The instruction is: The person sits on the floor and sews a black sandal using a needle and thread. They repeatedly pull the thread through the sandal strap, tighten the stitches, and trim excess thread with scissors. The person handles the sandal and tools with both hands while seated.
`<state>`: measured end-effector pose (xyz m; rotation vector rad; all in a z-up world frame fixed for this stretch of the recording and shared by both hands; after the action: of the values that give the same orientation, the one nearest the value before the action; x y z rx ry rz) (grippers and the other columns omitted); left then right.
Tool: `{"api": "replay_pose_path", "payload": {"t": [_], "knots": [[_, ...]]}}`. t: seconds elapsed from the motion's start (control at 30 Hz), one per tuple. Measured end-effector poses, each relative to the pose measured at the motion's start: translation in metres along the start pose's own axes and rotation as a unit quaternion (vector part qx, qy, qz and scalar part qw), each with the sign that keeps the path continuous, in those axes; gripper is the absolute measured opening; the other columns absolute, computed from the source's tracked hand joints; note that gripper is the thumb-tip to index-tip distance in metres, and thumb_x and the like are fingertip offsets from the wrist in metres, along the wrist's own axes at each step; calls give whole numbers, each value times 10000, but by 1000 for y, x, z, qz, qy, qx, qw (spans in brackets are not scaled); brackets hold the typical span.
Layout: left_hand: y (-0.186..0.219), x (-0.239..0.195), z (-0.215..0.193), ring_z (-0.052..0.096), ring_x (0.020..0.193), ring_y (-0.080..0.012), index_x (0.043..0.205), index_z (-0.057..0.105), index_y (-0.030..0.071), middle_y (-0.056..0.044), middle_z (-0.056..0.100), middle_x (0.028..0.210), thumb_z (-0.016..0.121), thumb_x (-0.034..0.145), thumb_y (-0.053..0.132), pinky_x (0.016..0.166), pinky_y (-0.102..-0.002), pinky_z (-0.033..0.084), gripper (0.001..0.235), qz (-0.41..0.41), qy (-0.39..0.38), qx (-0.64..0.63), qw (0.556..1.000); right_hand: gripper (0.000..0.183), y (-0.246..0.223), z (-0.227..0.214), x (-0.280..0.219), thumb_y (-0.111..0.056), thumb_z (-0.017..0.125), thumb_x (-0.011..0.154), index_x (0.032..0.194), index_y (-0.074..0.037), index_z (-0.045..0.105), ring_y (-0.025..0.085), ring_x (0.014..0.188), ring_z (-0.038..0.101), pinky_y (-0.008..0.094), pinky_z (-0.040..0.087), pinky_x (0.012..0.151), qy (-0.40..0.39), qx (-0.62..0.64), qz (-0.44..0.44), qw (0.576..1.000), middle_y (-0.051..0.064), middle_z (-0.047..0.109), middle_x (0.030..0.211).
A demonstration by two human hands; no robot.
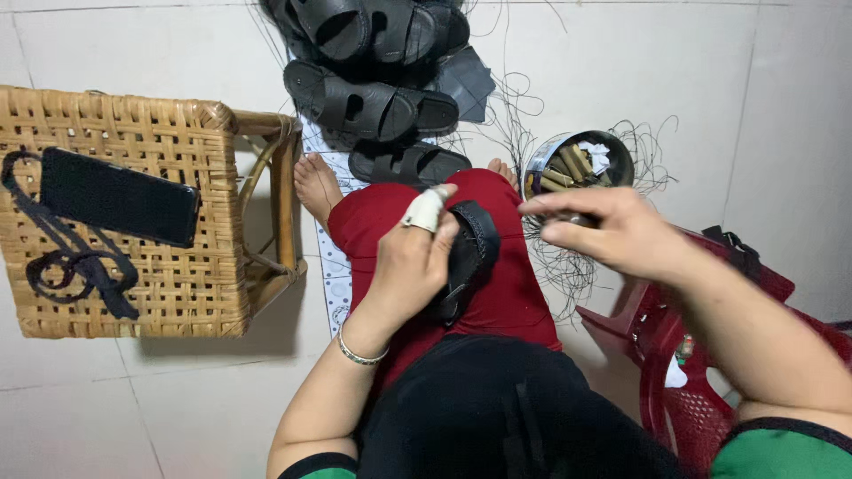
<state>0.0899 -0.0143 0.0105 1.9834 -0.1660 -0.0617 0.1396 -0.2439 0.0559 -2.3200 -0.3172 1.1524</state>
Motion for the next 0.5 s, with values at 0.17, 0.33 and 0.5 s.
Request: {"api": "replay_pose_path", "payload": {"t": [0.17,0.33,0.5], "knots": [[-27,-16,19,722,723,-334,1215,710,108,-116,705,738,682,930,125,674,-399,578,287,-104,-6,-125,987,341,-24,23,13,-131,606,1016,708,8,655,133,564,582,243,505,446,30,370,-162,914,165,710,848],[-21,-14,-11,557,602,-89,1099,732,61,-20,647,672,646,948,49,566,-224,484,174,-133,107,-234,957,215,-26,42,12,-77,588,996,843,65,640,102,460,536,241,462,348,-54,536,-181,823,222,652,898],[2,-30,-25,647,609,-104,1180,641,-43,-61,683,694,725,926,63,558,-200,530,288,-213,90,-414,880,260,-58,41,9,-63,611,972,1187,-12,748,176,713,723,354,618,674,-22,310,-236,921,148,803,832]]}}
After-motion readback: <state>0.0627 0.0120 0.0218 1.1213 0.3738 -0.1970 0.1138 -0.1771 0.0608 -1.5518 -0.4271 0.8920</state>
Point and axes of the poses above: each hand's wrist, its own x-axis towards the middle knuckle, its own z-axis out of the palm, y = z × x, the point moved 6 cm from there along x, towards the middle knuckle
